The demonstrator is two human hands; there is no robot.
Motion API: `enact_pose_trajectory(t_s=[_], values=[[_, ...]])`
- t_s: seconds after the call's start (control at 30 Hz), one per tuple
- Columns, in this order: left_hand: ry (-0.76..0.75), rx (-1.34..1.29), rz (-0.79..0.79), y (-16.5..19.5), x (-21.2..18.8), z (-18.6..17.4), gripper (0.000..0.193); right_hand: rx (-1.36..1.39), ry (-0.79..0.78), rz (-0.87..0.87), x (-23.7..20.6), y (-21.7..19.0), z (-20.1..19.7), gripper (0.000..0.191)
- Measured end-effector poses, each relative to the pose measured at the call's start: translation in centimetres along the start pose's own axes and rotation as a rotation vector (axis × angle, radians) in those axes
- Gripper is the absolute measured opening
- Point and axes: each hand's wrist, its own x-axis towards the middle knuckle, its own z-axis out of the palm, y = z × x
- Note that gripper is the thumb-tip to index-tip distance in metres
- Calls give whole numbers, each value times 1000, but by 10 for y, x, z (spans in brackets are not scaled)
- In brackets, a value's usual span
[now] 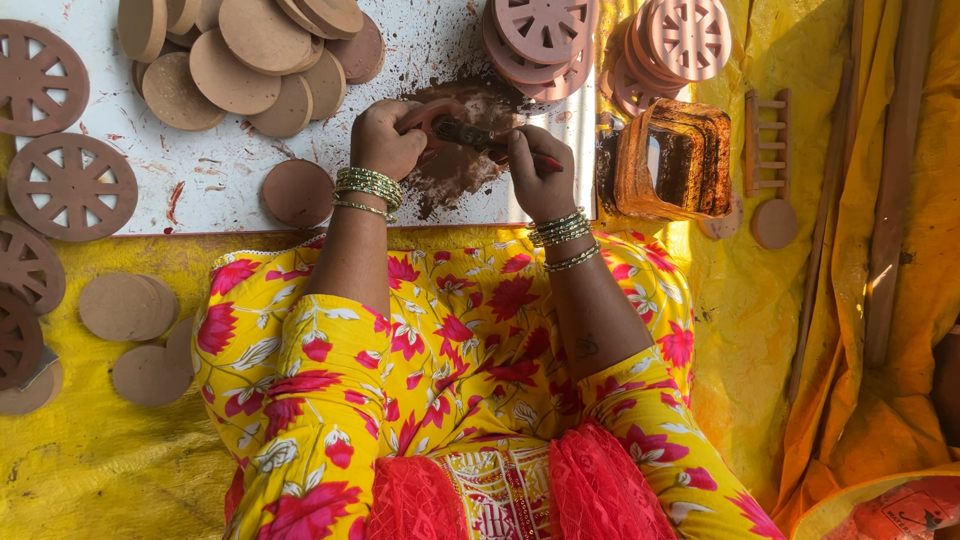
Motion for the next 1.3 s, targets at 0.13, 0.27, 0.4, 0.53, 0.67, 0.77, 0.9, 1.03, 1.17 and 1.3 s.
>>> enact_pose_trajectory(t_s=[0.13,0.27,0.4,0.53,0.67,0.77,0.9,1.03,1.17,1.3], values=[[5,16,-27,2,1,2,29,68,-20,80,3,4,-8,27],[120,-93,-81,-5,3,1,34,83,4,54,0,16,-9,27],[182,-454,-244,-14,7,6,40,109,51,92,-3,38,8,30],[165,-583,-346,-15,9,8,40,273,166,267,2,62,32,31],[21,-256,-401,-14,11,-13,30,246,138,321,4,65,25,29],[-95,3,-491,-10,11,-24,26,107,-15,240,-2,52,21,24],[-26,62,-523,-4,10,-22,26,91,24,130,-5,27,24,20],[-24,-326,-465,3,11,-16,44,-129,52,11,-5,3,20,20],[-82,-288,-349,5,8,-11,43,-242,42,-172,-9,-9,30,21],[-175,-559,-424,3,4,-1,42,-154,-18,-79,-8,-13,31,24]])
